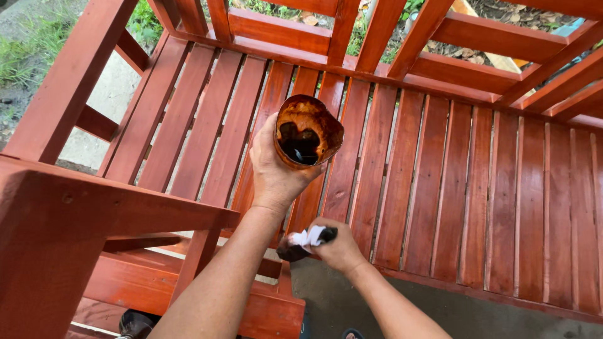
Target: The person holds a cut plastic bottle filled with reddish-brown wood stain in one hand and a brush in the other, brushing the stain onto the slats and frame of a red wooden bench. They pause to pour more stain from a can into the bottle, then resume brushing the bench seat and edges.
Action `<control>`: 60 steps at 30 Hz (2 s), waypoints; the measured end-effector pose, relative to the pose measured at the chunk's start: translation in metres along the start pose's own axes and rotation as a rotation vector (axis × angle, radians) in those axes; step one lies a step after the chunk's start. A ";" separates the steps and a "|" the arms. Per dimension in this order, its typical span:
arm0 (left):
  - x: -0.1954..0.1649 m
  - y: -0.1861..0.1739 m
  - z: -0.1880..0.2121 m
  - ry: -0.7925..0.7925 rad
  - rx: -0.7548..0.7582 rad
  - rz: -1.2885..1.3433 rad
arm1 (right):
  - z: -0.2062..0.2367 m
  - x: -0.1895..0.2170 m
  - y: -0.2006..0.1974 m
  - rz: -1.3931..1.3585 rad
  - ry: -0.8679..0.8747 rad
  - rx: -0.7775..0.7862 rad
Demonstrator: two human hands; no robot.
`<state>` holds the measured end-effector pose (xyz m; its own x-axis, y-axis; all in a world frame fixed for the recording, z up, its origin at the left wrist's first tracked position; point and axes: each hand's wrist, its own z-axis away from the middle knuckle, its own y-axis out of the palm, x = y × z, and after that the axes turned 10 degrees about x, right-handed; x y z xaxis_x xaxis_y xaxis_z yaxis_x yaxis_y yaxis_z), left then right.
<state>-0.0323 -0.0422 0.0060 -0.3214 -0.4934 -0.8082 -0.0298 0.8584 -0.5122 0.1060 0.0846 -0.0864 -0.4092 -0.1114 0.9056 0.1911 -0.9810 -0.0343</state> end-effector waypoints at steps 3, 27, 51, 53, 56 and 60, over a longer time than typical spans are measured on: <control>0.003 -0.001 -0.003 -0.011 0.017 0.015 | -0.006 0.013 0.006 0.118 -0.025 -0.036; 0.025 -0.009 -0.006 -0.064 0.005 0.040 | -0.030 0.069 0.012 0.802 -0.421 0.418; 0.028 -0.015 -0.014 -0.116 0.036 0.030 | -0.030 0.051 0.023 0.500 -0.341 0.388; 0.029 -0.014 -0.014 -0.130 0.034 0.025 | -0.022 0.046 0.001 0.377 -0.174 0.339; 0.030 -0.007 -0.015 -0.088 -0.003 0.030 | -0.020 0.032 -0.027 0.251 0.143 0.232; 0.034 0.006 -0.024 -0.042 -0.027 0.024 | -0.043 0.006 -0.062 0.199 -0.077 0.181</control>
<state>-0.0658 -0.0506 -0.0171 -0.2820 -0.4777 -0.8320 -0.0480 0.8732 -0.4851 0.0536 0.1380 -0.0966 -0.2802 -0.2802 0.9181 0.4201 -0.8958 -0.1452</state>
